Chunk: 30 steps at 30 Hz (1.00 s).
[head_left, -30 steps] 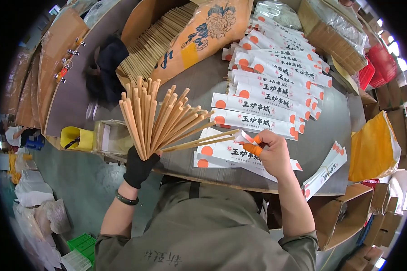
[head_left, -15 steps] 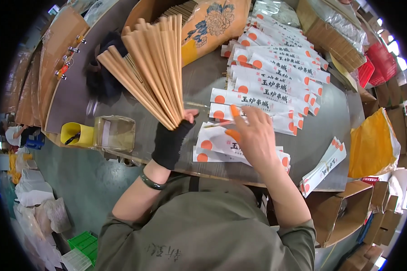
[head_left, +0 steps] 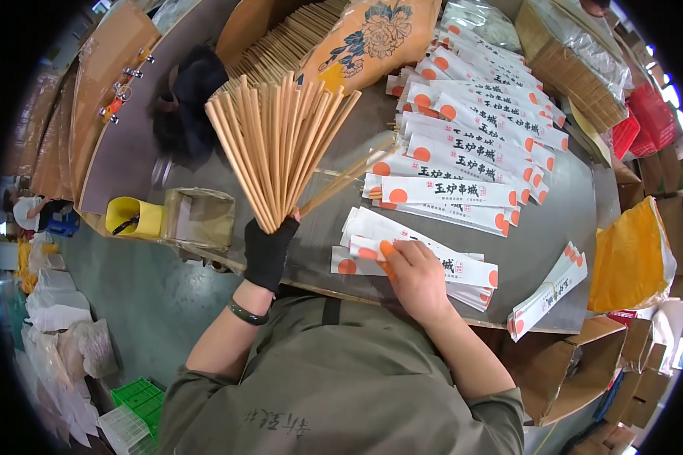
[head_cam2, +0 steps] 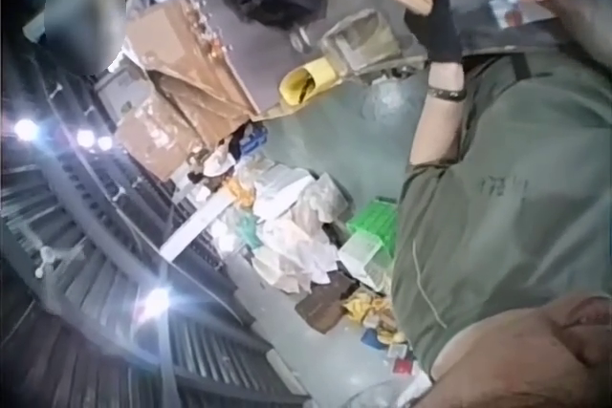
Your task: Packaging wooden sticks into printed paper sleeves at a production station.
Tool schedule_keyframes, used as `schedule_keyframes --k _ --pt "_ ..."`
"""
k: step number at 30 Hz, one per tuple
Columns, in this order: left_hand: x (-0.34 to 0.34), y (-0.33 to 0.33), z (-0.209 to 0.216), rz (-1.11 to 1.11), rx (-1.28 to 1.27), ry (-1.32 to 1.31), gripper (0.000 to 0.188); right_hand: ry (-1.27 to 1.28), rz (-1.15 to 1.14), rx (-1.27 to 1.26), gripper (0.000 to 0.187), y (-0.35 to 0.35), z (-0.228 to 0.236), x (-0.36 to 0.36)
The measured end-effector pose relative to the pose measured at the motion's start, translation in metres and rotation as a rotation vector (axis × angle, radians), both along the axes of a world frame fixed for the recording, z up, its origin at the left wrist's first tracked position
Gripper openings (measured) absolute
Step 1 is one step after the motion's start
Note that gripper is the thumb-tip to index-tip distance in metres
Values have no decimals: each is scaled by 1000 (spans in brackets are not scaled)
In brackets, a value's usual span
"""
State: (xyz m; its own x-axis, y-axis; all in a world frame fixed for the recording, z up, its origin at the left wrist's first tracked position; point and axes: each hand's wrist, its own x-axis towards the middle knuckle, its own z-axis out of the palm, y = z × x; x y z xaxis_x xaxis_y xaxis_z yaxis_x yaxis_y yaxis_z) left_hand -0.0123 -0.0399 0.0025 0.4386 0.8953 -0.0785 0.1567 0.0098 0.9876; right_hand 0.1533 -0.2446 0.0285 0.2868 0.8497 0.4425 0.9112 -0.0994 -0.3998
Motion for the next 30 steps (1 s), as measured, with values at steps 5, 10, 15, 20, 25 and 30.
schedule_keyframes --k 5,10,15,20,25,30 --pt "-13 2 19 -20 106 44 22 439 -152 51 17 2 9 21" --pt "-35 19 21 -63 377 169 33 931 -337 -109 19 -1 37 44" --pt "-38 35 21 -176 573 244 40 636 -144 -231 14 -5 47 48" --pt "24 -19 33 -412 128 -116 31 -87 148 -74 23 35 47 8" --pt "32 6 23 -120 164 16 30 -159 -138 -57 30 25 45 26" --pt "23 1 13 25 118 35 24 -197 170 -288 22 4 9 3"
